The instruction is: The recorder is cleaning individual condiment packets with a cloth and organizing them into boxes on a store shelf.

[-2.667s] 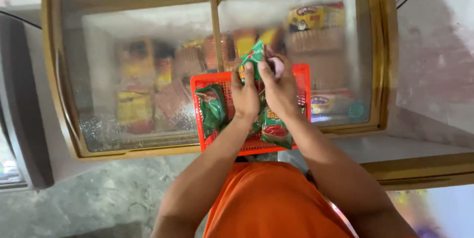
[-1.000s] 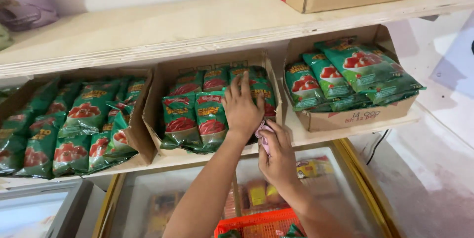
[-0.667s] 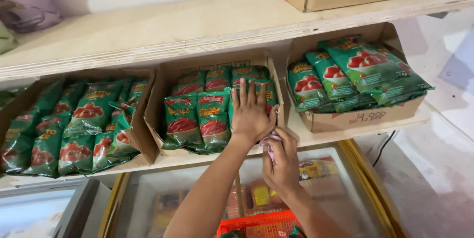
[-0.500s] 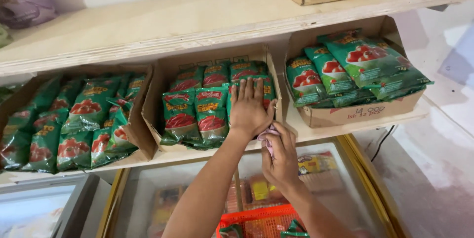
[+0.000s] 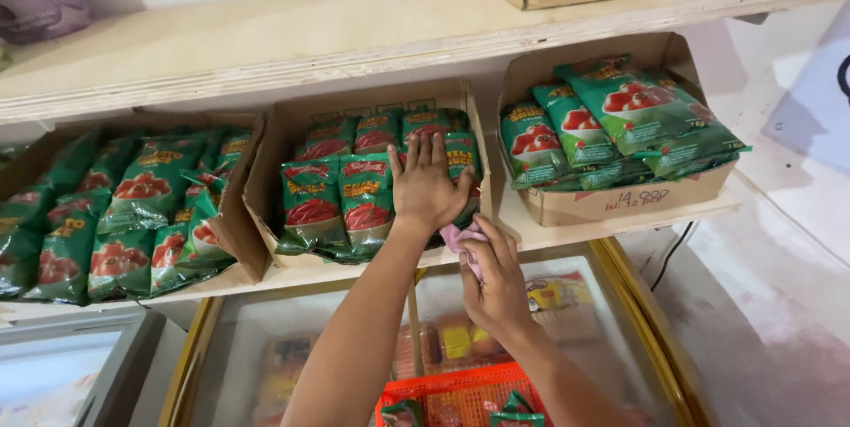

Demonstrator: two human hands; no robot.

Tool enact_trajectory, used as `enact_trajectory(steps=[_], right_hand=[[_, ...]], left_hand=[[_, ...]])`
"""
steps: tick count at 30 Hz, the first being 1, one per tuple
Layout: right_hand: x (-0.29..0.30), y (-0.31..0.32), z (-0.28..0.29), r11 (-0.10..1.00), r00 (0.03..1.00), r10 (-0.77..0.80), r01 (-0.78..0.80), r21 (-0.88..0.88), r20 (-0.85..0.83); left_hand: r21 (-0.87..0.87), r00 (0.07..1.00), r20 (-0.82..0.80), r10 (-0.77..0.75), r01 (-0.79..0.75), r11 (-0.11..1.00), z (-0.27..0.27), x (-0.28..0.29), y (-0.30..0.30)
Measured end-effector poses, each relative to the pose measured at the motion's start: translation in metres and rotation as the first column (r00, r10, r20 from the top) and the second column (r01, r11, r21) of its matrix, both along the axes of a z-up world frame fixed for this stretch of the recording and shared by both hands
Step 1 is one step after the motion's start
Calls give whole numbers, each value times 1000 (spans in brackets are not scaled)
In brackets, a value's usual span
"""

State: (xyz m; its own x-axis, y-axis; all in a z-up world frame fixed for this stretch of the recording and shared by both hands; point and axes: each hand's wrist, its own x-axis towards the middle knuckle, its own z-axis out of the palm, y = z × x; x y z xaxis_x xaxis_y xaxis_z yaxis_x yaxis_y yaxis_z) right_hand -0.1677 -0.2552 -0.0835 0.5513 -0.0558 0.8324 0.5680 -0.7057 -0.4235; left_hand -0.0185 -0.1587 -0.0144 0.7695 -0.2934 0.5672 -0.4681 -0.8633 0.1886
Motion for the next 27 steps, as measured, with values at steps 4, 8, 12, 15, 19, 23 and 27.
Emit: enact_trajectory(steps=[4,8,12,15,19,23,27], right_hand=[[-2,-1,0,1000,1000,6,-6,-16,16],[-9,0,0,999,997,24,-27,39,69],[-21,-7,-20,984,985,113,-129,123,129],[-24,-12,-57,985,986,118,-132,111,118],[-29,-18,-118,969,988,126,-105,223,-84],[-48,-32,-155,993,923,110,-83,90,-368],[-69,-54,-201,990,569,26,-126,-56,-822]], left_hand=[[2,998,-60,14,-14,1000,8,-8,0],[-170,992,117,-51,71,983,1,-21,5],[-324,907,389,-158,296,899,1,-71,11],[-301,853,420,-310,453,839,-28,-109,17],[-294,833,353,-426,531,794,-104,-130,19],[-409,899,86,-429,425,808,-199,-158,23],[-496,796,-398,-457,232,837,-289,-189,27]])
